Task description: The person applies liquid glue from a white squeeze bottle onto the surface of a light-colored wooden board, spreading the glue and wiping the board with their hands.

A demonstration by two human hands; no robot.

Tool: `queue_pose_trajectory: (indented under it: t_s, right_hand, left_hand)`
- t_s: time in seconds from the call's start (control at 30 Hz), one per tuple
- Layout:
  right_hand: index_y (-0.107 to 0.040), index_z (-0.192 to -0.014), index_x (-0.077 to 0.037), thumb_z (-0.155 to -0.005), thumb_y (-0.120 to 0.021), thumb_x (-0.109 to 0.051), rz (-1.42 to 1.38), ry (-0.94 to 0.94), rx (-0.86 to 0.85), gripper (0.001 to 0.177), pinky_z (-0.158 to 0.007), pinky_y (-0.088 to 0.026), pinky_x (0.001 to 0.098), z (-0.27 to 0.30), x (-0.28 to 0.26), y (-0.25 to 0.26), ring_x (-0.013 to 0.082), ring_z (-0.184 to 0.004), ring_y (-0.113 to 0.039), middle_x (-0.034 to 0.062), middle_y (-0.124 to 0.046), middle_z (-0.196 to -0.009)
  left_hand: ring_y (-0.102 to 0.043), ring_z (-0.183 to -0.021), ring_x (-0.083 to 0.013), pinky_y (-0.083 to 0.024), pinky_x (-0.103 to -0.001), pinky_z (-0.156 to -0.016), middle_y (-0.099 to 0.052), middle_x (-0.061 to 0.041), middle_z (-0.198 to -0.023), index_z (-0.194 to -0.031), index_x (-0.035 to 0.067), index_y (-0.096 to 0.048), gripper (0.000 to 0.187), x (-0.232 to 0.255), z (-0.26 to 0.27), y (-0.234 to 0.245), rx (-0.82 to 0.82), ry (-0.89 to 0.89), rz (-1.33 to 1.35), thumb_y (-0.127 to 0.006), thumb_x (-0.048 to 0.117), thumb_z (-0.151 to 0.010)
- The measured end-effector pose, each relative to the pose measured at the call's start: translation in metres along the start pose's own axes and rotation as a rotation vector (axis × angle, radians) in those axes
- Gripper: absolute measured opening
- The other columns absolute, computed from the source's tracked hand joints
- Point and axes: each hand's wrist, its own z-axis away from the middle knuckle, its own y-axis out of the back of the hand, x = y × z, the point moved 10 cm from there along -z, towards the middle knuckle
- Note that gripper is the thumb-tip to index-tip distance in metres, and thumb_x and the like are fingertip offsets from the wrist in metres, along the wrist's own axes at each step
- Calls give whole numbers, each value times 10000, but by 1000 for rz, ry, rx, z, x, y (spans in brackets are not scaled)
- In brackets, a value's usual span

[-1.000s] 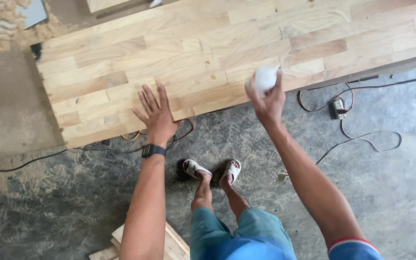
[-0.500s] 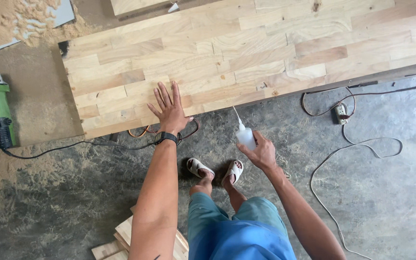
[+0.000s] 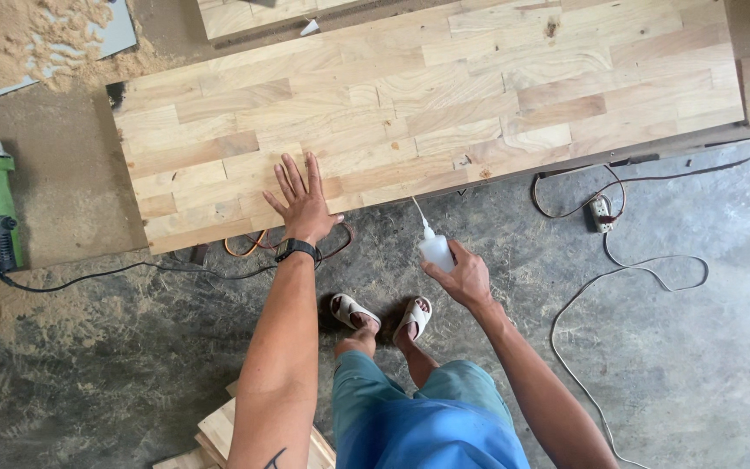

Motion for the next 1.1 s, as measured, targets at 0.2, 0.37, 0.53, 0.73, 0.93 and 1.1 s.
queue_pose_trajectory:
  t_s: [0.2,0.37,0.53,0.73,0.93,1.1]
  right_hand:
    - [-690,-1124,-192,-718,-804,-602,12,-5,-18,587,-825,-554,573,0,-11,5,425,-1004,-708,171,-739,-957]
    - [-686,-1154,-181,-718,-808,-582,2,-18,-28,605,-860,-561,580,-2,-10,1,433,-1042,-700,176,-744,-1016]
    - [-690,-1172,-204,-720,-807,-596,10,-25,-35,609,-879,-564,577,-5,-10,1,420,-1060,-700,163,-750,-1045]
    - [-701,-1175,-202,-720,-813,-608,-8,-22,-40,620,-876,-569,561,-5,-11,2,411,-1058,-706,153,-755,-1042]
    - [-703,-1131,-175,-729,-811,-592,15,6,-32,589,-850,-562,577,-6,-11,1,429,-1025,-709,179,-751,-1003]
    - [-696,-1089,-147,-738,-799,-591,1,16,-35,575,-821,-554,569,-4,-15,4,444,-1004,-707,195,-741,-972]
  left_hand:
    - [300,-1507,-439,112,-804,-1110,326,-214,-1641,-1650,234,183,1416,0,0,1,0,5,-7,-909,322,-753]
    - [310,-1504,-434,125,-798,-1112,335,-207,-1639,-1648,238,187,1404,0,0,-1,-4,4,8,-904,305,-767]
    - [316,-1502,-428,118,-799,-1115,340,-204,-1637,-1646,243,190,1410,-1,-2,-2,-9,12,-5,-906,317,-763]
    - [313,-1503,-429,123,-801,-1109,338,-204,-1638,-1647,242,189,1412,-3,-4,-4,-9,11,-2,-907,308,-760]
    - [313,-1504,-425,114,-799,-1114,335,-203,-1640,-1646,244,191,1416,0,-1,1,-11,19,-1,-909,310,-757]
    - [311,-1508,-418,116,-798,-1116,333,-192,-1644,-1645,256,195,1417,-1,0,1,-11,16,3,-907,314,-756]
